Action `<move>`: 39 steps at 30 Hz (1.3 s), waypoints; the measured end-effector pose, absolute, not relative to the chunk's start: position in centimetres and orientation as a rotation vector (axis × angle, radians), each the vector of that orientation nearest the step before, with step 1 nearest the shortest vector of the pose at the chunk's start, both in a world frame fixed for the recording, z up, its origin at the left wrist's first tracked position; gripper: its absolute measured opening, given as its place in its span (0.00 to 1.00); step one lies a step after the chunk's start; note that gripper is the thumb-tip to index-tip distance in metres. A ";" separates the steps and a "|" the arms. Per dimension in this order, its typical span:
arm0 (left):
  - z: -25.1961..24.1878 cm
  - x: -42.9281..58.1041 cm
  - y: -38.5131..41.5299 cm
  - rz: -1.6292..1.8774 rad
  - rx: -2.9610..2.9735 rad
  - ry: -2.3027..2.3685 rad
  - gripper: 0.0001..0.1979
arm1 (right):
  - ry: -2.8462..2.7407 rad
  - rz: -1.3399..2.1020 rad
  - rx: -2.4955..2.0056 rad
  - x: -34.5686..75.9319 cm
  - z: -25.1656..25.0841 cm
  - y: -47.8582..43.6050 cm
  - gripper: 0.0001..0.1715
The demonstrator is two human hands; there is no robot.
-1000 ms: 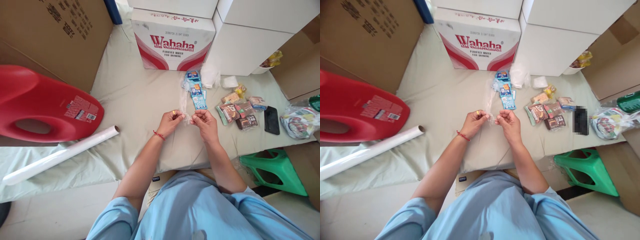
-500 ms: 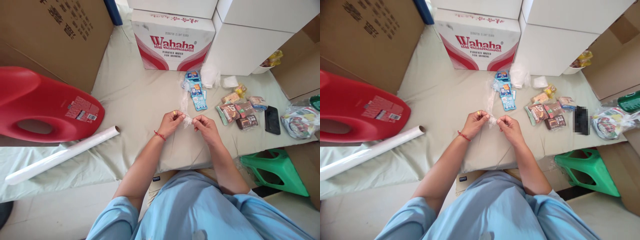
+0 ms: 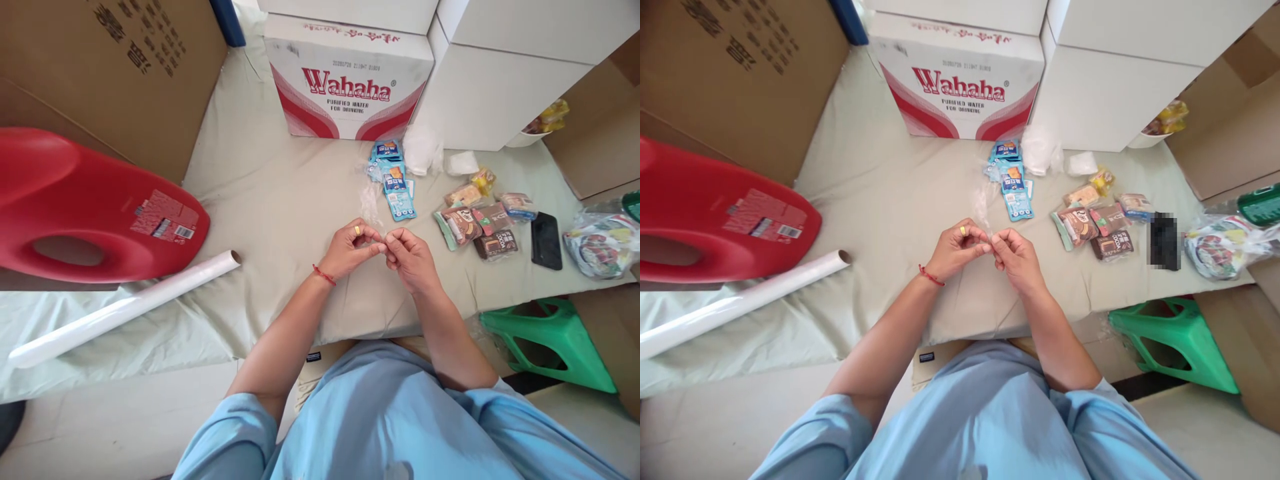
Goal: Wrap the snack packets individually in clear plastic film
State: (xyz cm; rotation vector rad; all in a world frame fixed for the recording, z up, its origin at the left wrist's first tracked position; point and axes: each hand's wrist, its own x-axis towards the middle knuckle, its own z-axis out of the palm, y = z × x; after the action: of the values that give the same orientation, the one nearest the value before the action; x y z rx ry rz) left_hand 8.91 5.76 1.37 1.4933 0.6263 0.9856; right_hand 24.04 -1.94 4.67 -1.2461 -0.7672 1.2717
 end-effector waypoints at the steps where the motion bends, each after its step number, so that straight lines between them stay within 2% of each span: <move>1: 1.3 8.9 5.8 0.978 1.478 0.632 0.19 | -0.772 1.273 -1.249 23.9 4.7 -1.9 0.25; 13: 1.7 8.3 6.3 0.923 1.319 0.597 0.21 | -0.628 1.272 -1.221 24.6 5.9 -1.8 0.25; 21: 1.4 8.5 6.3 0.930 1.325 0.583 0.20 | -0.922 0.955 -1.368 24.9 4.0 -2.0 0.27; 26: 1.0 8.7 6.3 1.001 1.315 0.557 0.16 | -0.974 0.755 -1.518 25.5 2.9 -1.7 0.18; 30: 0.1 8.7 7.2 1.074 1.022 0.646 0.14 | -0.780 0.816 -1.447 27.3 2.6 -1.7 0.17; 35: -0.4 7.9 8.1 1.077 0.868 0.786 0.16 | -0.733 0.849 -1.484 29.3 2.3 -2.9 0.18; 39: 0.9 7.8 7.3 0.861 1.045 0.814 0.21 | -0.798 0.817 -1.528 29.8 2.1 -4.4 0.16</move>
State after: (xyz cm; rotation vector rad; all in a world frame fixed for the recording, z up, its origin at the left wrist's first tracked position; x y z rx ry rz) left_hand 7.77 7.32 0.88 1.0453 0.8137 0.8606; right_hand 29.84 -4.41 2.08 -1.5279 -0.7976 0.8167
